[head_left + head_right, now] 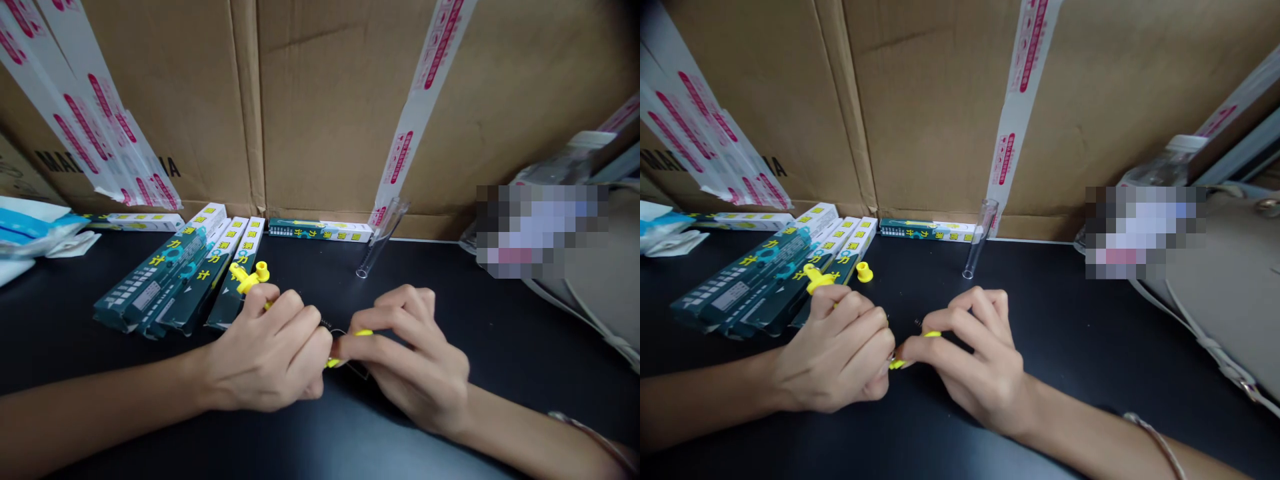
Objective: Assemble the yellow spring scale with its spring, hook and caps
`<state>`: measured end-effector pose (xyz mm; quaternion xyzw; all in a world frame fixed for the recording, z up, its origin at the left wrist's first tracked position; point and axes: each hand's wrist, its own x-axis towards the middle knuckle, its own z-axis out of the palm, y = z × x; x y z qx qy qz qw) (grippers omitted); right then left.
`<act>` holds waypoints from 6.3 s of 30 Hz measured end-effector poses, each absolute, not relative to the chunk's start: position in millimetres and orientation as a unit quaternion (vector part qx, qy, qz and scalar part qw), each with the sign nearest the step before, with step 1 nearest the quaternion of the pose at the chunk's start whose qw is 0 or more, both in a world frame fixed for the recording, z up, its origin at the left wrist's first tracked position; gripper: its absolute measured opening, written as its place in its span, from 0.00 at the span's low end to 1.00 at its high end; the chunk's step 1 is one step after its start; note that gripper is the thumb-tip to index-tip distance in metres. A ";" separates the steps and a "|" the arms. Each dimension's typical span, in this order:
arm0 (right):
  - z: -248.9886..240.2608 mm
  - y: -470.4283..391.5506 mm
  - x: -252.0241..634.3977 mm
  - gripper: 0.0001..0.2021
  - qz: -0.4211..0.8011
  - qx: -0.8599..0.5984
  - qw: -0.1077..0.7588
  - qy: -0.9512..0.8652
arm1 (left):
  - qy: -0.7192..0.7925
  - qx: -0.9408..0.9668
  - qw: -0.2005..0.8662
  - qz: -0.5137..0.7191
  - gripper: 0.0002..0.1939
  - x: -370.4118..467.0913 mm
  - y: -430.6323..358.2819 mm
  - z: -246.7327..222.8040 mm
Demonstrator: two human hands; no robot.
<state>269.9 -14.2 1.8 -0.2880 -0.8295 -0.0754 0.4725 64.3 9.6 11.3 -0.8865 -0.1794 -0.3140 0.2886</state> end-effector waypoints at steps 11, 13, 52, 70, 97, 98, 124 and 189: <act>1.9 -14.1 266.2 0.11 -0.052 -0.298 0.519 -0.799 | -0.152 -0.877 0.295 -0.349 0.08 61.7 10.3 8.5; 1.9 -14.4 266.6 0.10 -0.051 -0.295 0.520 -0.800 | -0.150 -0.877 0.295 -0.349 0.07 61.9 10.2 8.2; 5.7 -14.7 270.4 0.13 -0.068 -0.281 0.501 -0.816 | -0.151 -0.883 0.301 -0.326 0.09 62.0 10.4 6.5; 3.8 -16.4 268.9 0.12 -0.075 -0.297 0.510 -0.804 | -0.156 -0.886 0.307 -0.310 0.09 61.9 7.8 9.1; 5.4 -17.1 269.9 0.11 -0.080 -0.287 0.492 -0.818 | -0.159 -0.884 0.314 -0.307 0.08 63.0 6.9 9.4; 5.1 -16.7 269.5 0.11 -0.079 -0.287 0.497 -0.815 | -0.158 -0.885 0.314 -0.306 0.08 62.9 6.7 9.9; 8.3 -17.0 270.0 0.11 -0.079 -0.293 0.492 -0.816 | -0.124 -0.894 0.284 -0.325 0.07 60.2 7.3 8.3; -1.0 -18.7 268.2 0.09 -0.085 -0.295 0.514 -0.801 | -0.116 -0.887 0.286 -0.342 0.12 60.6 11.0 8.4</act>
